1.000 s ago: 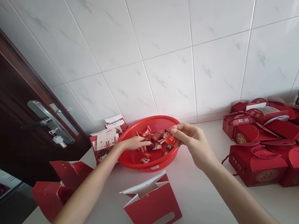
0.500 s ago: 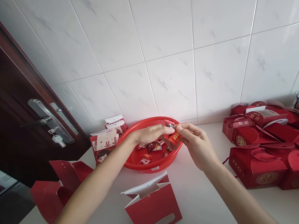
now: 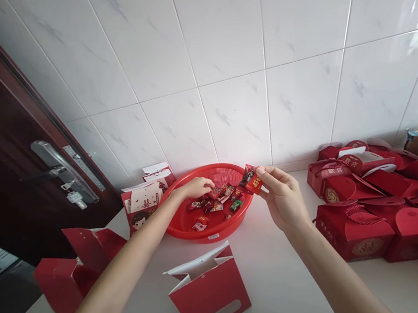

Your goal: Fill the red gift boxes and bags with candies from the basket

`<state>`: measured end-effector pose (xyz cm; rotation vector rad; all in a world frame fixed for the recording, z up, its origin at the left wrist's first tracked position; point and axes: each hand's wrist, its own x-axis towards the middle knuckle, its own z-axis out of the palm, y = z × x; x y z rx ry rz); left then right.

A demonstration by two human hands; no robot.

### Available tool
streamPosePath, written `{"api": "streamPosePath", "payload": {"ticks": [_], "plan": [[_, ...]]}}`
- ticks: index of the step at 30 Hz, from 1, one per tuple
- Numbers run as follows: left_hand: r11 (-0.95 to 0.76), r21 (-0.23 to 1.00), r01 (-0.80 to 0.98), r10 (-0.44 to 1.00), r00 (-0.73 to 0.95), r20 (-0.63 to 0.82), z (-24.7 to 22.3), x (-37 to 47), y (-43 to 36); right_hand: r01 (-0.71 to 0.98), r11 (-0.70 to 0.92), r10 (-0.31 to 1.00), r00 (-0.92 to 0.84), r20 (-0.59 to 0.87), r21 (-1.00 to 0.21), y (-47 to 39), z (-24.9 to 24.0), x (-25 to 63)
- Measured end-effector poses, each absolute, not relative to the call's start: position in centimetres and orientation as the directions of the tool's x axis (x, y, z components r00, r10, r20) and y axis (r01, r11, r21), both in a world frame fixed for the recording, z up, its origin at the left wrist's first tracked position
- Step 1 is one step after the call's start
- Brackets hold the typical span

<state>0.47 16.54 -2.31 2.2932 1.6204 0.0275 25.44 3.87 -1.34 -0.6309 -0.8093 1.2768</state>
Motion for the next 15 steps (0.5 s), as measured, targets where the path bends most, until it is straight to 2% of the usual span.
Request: {"api": "streamPosePath", "payload": {"ticks": [5,15], "plan": [[-0.254,0.208,0.945,0.912,0.306,-0.272,-4.8,-1.1,17.3,-0.602,0.139,0.988,0.029,0.153,-0.786,4.1,-1.6,25.4],[-0.283,0.237,0.929,0.882,0.349,-0.316,-5.3,-0.3,17.2,-0.592,0.096,0.995,0.030,0.098,-0.800,3.9,-1.3,24.9]]}}
